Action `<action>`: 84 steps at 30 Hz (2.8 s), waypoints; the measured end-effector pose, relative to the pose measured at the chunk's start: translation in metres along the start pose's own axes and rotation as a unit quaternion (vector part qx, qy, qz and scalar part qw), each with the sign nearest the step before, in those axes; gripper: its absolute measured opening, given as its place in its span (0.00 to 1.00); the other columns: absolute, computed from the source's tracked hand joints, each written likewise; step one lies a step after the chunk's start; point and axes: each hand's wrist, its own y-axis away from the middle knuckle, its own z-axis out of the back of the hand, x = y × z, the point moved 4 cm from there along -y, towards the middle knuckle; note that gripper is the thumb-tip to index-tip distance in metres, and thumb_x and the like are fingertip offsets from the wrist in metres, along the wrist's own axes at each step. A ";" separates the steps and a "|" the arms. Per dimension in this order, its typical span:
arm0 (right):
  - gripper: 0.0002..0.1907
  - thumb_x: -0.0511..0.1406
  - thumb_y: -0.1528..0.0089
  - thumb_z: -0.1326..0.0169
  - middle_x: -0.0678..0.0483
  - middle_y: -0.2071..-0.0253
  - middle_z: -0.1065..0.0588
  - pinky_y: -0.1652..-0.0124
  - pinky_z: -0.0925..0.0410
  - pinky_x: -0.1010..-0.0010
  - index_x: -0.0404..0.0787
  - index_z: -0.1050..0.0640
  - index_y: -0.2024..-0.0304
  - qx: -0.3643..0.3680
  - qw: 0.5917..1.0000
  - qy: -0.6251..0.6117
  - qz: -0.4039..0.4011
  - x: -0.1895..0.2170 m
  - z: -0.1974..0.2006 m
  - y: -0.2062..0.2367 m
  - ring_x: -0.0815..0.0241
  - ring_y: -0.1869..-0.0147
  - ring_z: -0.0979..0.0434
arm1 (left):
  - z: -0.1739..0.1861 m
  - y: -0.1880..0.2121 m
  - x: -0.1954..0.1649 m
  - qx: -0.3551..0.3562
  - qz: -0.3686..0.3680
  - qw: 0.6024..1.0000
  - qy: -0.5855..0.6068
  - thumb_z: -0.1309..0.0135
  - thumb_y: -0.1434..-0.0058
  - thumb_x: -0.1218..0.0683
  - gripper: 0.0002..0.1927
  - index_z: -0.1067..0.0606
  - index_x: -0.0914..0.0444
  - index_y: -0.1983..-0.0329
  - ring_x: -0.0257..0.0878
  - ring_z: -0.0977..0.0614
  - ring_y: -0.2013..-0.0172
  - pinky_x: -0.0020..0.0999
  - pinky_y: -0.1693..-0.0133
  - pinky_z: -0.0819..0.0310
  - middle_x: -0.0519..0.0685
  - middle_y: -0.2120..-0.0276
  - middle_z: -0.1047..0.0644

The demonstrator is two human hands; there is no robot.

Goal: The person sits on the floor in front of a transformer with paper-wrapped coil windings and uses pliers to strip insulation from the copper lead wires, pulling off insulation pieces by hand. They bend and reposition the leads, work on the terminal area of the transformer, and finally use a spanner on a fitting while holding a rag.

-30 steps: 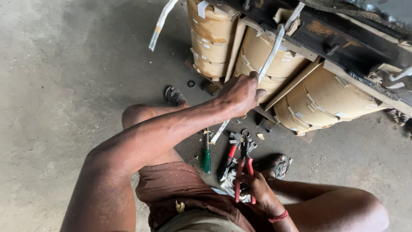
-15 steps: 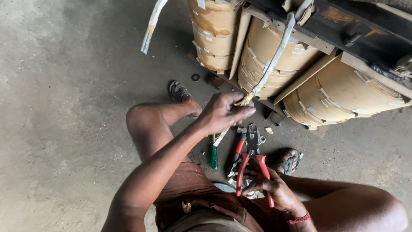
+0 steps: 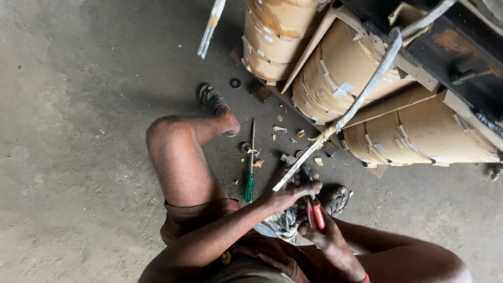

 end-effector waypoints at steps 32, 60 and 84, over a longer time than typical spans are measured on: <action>0.31 0.30 0.43 0.46 0.52 0.52 0.24 0.51 0.26 0.66 0.35 0.32 0.36 0.084 0.971 0.202 0.100 0.166 0.042 0.006 0.61 0.51 0.22 | -0.009 0.033 -0.135 -0.128 -0.095 0.987 -0.026 0.39 0.36 0.61 0.10 0.20 0.70 0.54 0.32 0.17 0.72 0.28 0.73 0.19 0.52 0.69 0.17; 0.34 0.39 0.47 0.37 0.43 0.48 0.25 0.51 0.25 0.61 0.35 0.30 0.40 -0.013 0.904 0.382 0.189 0.178 0.059 0.008 0.51 0.46 0.23 | -0.073 -0.038 -0.058 0.214 -0.177 0.957 0.081 0.35 0.35 0.58 0.06 0.19 0.66 0.60 0.44 0.19 0.41 0.36 0.27 0.39 0.58 0.50 0.17; 0.35 0.33 0.44 0.40 0.46 0.48 0.27 0.53 0.27 0.64 0.35 0.35 0.35 -0.114 0.922 0.360 0.085 0.158 0.090 0.032 0.54 0.47 0.24 | -0.132 -0.036 -0.062 0.320 -0.161 0.918 0.168 0.37 0.34 0.55 0.10 0.21 0.65 0.54 0.36 0.16 0.59 0.30 0.55 0.21 0.51 0.59 0.18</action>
